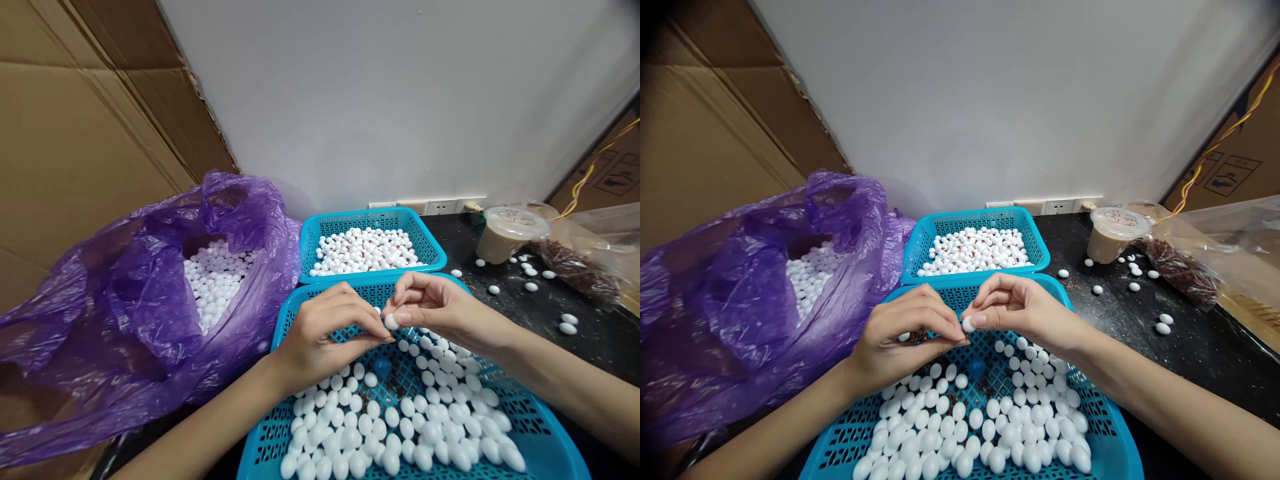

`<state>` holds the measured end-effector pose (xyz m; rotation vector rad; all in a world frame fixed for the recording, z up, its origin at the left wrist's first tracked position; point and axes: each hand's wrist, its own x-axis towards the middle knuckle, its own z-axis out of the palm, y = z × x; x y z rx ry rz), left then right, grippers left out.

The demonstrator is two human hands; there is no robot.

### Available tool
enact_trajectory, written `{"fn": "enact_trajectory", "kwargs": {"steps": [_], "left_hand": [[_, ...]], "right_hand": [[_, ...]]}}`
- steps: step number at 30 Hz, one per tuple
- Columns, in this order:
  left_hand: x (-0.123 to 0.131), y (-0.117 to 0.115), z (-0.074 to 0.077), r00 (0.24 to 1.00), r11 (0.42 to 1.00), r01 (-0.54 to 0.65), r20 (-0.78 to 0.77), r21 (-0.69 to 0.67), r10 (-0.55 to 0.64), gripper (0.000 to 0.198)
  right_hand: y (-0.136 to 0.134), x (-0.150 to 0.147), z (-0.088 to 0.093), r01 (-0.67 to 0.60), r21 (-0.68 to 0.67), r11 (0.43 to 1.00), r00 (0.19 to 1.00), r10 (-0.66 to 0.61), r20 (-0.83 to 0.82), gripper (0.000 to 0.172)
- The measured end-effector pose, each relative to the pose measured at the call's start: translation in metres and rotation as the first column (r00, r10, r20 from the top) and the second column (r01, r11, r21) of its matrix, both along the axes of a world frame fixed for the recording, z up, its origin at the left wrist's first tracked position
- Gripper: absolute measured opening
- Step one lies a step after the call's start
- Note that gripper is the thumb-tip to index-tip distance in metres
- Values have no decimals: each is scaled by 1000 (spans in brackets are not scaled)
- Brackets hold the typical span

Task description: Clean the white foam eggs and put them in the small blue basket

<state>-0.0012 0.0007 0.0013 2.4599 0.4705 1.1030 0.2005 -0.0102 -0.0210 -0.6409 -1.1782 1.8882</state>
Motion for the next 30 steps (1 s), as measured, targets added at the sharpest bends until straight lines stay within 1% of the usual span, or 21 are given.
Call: {"fn": "enact_trajectory", "kwargs": {"steps": [4, 6, 9, 12, 18, 23, 30], "left_hand": [[-1, 0, -1, 999, 1000, -29, -13, -9, 29, 10], [-1, 0, -1, 997, 997, -71, -11, -15, 71, 11], [-2, 0, -1, 993, 993, -120, -20, 17, 121, 21], [-2, -1, -1, 992, 989, -108, -46, 101, 113, 30], [-2, -1, -1, 994, 972, -73, -58, 225, 88, 29], [-2, -1, 0, 996, 965, -59, -43, 257, 72, 30], [-1, -3, 2, 996, 958, -63, -41, 279, 78, 25]], "right_hand": [[0, 0, 0, 14, 21, 1000, 1000, -14, 11, 17], [0, 0, 0, 15, 23, 1000, 1000, -15, 13, 16], [-1, 0, 0, 12, 16, 1000, 1000, -12, 4, 17], [-1, 0, 0, -5, 0, 1000, 1000, 5, -4, 19], [-2, 1, 1, -30, -22, 999, 1000, 30, 7, 21], [-2, 1, -1, -41, -16, 999, 999, 41, -7, 22], [-3, 1, -1, -38, -8, 999, 999, 38, 27, 23]]}}
